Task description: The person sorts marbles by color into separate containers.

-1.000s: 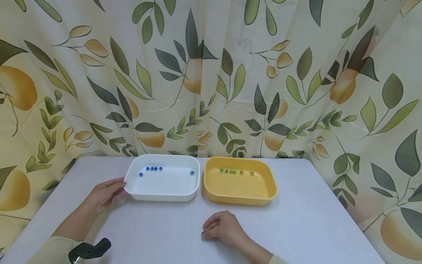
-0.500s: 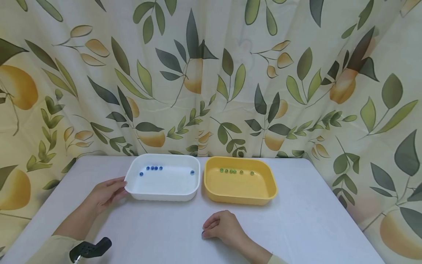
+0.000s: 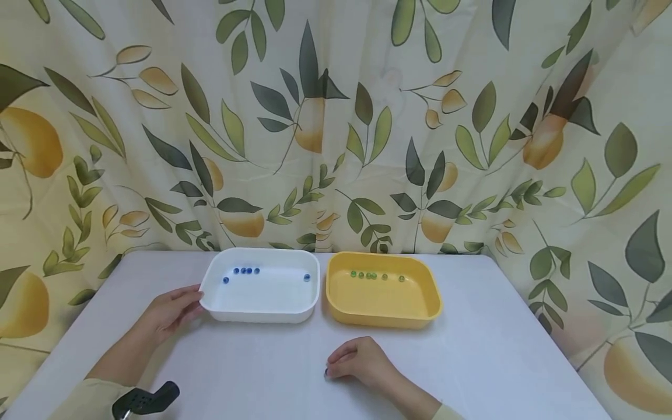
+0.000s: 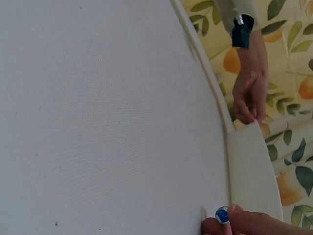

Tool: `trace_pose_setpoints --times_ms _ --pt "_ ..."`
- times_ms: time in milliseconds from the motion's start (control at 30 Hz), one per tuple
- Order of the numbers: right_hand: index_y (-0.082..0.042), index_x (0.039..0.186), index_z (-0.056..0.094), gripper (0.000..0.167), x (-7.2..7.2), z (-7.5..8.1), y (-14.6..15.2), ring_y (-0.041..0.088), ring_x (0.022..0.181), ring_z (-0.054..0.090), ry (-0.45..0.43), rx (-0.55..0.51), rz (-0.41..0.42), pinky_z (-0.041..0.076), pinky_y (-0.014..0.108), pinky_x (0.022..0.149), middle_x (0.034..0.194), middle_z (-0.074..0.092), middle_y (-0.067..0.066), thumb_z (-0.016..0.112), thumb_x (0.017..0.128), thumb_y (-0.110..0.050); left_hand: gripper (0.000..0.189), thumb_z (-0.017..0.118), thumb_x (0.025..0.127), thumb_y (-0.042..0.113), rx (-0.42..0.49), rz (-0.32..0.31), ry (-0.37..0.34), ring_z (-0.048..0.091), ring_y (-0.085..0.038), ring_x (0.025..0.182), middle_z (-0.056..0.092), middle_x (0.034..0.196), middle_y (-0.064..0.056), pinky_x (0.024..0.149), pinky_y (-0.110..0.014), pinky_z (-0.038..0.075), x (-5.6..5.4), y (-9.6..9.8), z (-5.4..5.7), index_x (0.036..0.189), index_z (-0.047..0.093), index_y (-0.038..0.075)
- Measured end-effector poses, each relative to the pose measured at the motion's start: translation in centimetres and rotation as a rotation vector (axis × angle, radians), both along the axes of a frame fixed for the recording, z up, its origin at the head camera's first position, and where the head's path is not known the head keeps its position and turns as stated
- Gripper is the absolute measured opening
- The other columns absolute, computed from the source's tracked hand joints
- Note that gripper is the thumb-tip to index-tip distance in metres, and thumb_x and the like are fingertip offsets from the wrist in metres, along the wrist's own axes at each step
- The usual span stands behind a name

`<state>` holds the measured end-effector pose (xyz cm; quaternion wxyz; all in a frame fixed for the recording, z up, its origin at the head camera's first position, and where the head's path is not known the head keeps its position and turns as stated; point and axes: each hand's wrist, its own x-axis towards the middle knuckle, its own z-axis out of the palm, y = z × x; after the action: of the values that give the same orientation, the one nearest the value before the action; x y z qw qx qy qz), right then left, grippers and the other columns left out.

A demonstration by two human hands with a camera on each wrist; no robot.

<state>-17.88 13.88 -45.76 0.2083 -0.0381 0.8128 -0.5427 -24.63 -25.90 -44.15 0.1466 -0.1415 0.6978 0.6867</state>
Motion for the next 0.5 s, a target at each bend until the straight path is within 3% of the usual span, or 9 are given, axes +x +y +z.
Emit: trace_pose_setpoints --times_ms 300,500 --pt "0.007 0.098 0.071 0.02 -0.9 0.2 -0.3 0.018 0.081 0.073 -0.143 -0.101 -0.007 0.063 0.034 0.075 0.087 0.075 0.013 0.077 0.081 -0.002 0.066 0.064 0.096 0.017 0.038 0.017 -0.002 0.068 -0.004 0.081 0.068 0.094 0.005 0.086 -0.026 0.059 0.0 0.1 0.1 0.148 0.032 -0.007" --pt "0.009 0.109 0.068 0.026 -2.2 1.9 -1.2 0.019 0.087 0.073 -0.215 -0.16 0.02 0.062 0.035 0.081 0.096 0.075 0.014 0.072 0.086 -0.003 0.064 0.065 0.096 0.016 0.051 0.037 -0.002 0.069 -0.005 0.081 0.068 0.094 0.005 0.086 -0.026 0.059 0.0 0.0 -0.1 0.147 0.035 -0.008"
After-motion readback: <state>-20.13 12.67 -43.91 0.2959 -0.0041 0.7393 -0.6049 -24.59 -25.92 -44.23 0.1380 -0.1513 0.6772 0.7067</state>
